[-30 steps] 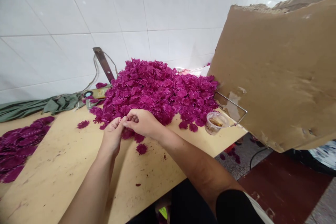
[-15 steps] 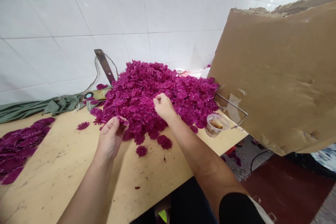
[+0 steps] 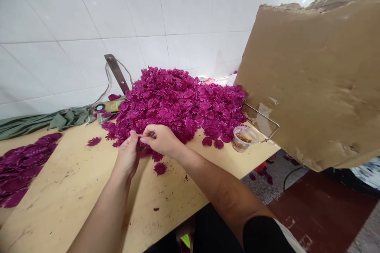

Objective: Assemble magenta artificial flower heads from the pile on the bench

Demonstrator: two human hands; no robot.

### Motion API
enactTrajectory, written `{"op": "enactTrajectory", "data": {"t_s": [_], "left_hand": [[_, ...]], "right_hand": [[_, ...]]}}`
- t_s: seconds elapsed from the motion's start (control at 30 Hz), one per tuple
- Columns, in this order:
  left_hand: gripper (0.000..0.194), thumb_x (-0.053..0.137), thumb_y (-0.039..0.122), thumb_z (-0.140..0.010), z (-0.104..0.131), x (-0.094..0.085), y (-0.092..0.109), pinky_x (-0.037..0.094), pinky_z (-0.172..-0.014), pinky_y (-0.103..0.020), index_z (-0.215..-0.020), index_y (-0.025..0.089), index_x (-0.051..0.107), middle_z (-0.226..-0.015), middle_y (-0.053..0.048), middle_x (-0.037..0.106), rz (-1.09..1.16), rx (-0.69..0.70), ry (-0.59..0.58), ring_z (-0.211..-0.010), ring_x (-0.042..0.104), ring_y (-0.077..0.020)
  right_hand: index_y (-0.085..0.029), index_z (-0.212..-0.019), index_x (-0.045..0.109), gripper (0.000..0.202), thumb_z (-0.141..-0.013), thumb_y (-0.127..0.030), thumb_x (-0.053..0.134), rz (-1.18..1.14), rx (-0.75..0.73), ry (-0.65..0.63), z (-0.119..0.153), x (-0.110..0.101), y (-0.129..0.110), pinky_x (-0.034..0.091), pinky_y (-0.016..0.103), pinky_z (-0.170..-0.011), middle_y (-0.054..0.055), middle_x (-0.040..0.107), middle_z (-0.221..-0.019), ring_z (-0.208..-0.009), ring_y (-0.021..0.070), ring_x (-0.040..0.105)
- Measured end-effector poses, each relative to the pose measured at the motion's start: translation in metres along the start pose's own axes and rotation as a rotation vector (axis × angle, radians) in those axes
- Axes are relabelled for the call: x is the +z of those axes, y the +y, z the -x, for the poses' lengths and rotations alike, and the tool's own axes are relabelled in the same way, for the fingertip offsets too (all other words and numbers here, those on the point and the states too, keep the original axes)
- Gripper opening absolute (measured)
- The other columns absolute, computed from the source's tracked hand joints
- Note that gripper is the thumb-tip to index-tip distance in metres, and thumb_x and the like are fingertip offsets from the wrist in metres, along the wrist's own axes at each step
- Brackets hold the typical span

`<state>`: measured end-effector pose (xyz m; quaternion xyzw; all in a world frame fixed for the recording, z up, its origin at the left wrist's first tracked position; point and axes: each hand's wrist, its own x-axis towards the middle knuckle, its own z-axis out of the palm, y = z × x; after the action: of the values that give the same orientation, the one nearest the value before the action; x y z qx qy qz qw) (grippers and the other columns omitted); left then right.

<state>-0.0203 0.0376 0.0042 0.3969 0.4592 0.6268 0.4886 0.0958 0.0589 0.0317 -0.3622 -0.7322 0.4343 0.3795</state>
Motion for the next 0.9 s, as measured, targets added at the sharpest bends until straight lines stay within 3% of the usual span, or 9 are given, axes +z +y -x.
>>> {"op": "enactTrajectory", "data": {"t_s": [0.17, 0.27, 0.33, 0.4, 0.5, 0.57, 0.67, 0.8, 0.9], "left_hand": [[0.044, 0.073, 0.051, -0.052, 0.002, 0.003, 0.003, 0.026, -0.046, -0.018, -0.058, 0.017, 0.045, -0.05, 0.009, 0.037, -0.033, 0.111, -0.018, -0.047, 0.028, -0.0046], [0.041, 0.069, 0.049, -0.058, 0.003, 0.001, 0.006, 0.028, -0.048, -0.019, -0.058, 0.017, 0.043, -0.052, 0.008, 0.037, 0.005, 0.19, 0.016, -0.048, 0.03, -0.0052], [0.036, 0.065, 0.046, -0.063, 0.001, -0.002, 0.005, 0.031, -0.05, -0.019, -0.06, 0.018, 0.043, -0.054, 0.007, 0.039, 0.018, 0.214, 0.056, -0.05, 0.033, -0.006], [0.026, 0.063, 0.038, -0.065, -0.003, -0.005, 0.001, 0.036, -0.054, -0.021, -0.066, 0.018, 0.046, -0.06, 0.005, 0.044, -0.03, 0.216, 0.123, -0.054, 0.04, -0.0078], [0.025, 0.065, 0.018, -0.059, -0.009, -0.004, -0.01, 0.043, -0.065, -0.028, -0.081, 0.018, 0.053, -0.08, -0.003, 0.053, -0.241, 0.294, 0.226, -0.069, 0.05, -0.0132], [0.027, 0.059, 0.01, -0.061, -0.011, -0.004, -0.016, 0.044, -0.074, -0.033, -0.087, 0.018, 0.056, -0.091, -0.007, 0.055, -0.392, 0.427, 0.248, -0.08, 0.052, -0.0167], [0.023, 0.048, 0.006, -0.068, -0.014, -0.014, -0.019, 0.043, -0.081, -0.038, -0.083, 0.019, 0.058, -0.087, -0.008, 0.058, -0.484, 0.545, 0.231, -0.085, 0.053, -0.0204], [0.014, 0.058, 0.006, -0.064, -0.016, -0.049, -0.014, 0.042, -0.082, -0.043, -0.064, 0.02, 0.059, -0.073, -0.008, 0.06, -0.448, 0.389, 0.261, -0.083, 0.055, -0.0268], [0.007, 0.063, 0.02, -0.071, -0.019, -0.078, -0.014, 0.045, -0.082, -0.041, -0.078, 0.017, 0.063, -0.088, -0.009, 0.062, -0.389, 0.298, 0.285, -0.089, 0.056, -0.0259]], "right_hand": [[-0.018, -0.061, 0.046, 0.01, -0.07, -0.018, 0.048, 0.093, -0.006, 0.21, -0.016, -0.003, 0.001, 0.035, 0.023, -0.055, -0.004, 0.046, -0.057, -0.055, 0.0088, 0.041], [-0.019, -0.06, 0.043, 0.011, -0.07, -0.017, 0.043, 0.281, 0.048, 0.508, -0.025, -0.026, 0.005, 0.039, 0.027, -0.065, -0.001, 0.047, -0.061, -0.062, 0.0126, 0.045], [-0.02, -0.061, 0.044, 0.01, -0.071, -0.018, 0.042, 0.423, 0.174, 0.688, -0.032, -0.051, 0.012, 0.04, 0.032, -0.071, 0.002, 0.048, -0.065, -0.067, 0.0161, 0.048], [-0.019, -0.066, 0.048, 0.002, -0.068, -0.02, 0.047, 0.581, 0.182, 0.673, -0.039, -0.072, 0.019, 0.041, 0.037, -0.077, 0.005, 0.049, -0.072, -0.074, 0.0205, 0.05], [-0.016, -0.085, 0.054, 0.023, -0.062, -0.016, 0.054, 0.779, -0.021, 0.607, -0.046, -0.079, 0.017, 0.039, 0.042, -0.085, 0.013, 0.049, -0.096, -0.092, 0.0262, 0.05], [-0.017, -0.088, 0.058, 0.022, -0.066, -0.015, 0.051, 0.854, -0.163, 0.487, -0.05, -0.061, 0.004, 0.038, 0.041, -0.087, 0.013, 0.052, -0.099, -0.096, 0.0264, 0.049], [-0.019, -0.075, 0.061, 0.016, -0.075, -0.014, 0.045, 0.806, -0.247, 0.162, -0.061, -0.008, -0.023, 0.04, 0.037, -0.082, 0.008, 0.06, -0.083, -0.083, 0.0214, 0.054], [-0.017, -0.078, 0.064, 0.013, -0.077, -0.019, 0.051, 0.737, -0.327, -0.282, -0.092, 0.081, -0.043, 0.042, 0.033, -0.076, 0.008, 0.064, -0.085, -0.082, 0.0208, 0.057], [-0.016, -0.096, 0.063, 0.023, -0.077, -0.027, 0.055, 0.688, -0.294, -0.473, -0.122, 0.143, -0.045, 0.044, 0.034, -0.076, 0.011, 0.063, -0.1, -0.087, 0.0225, 0.059]]}}
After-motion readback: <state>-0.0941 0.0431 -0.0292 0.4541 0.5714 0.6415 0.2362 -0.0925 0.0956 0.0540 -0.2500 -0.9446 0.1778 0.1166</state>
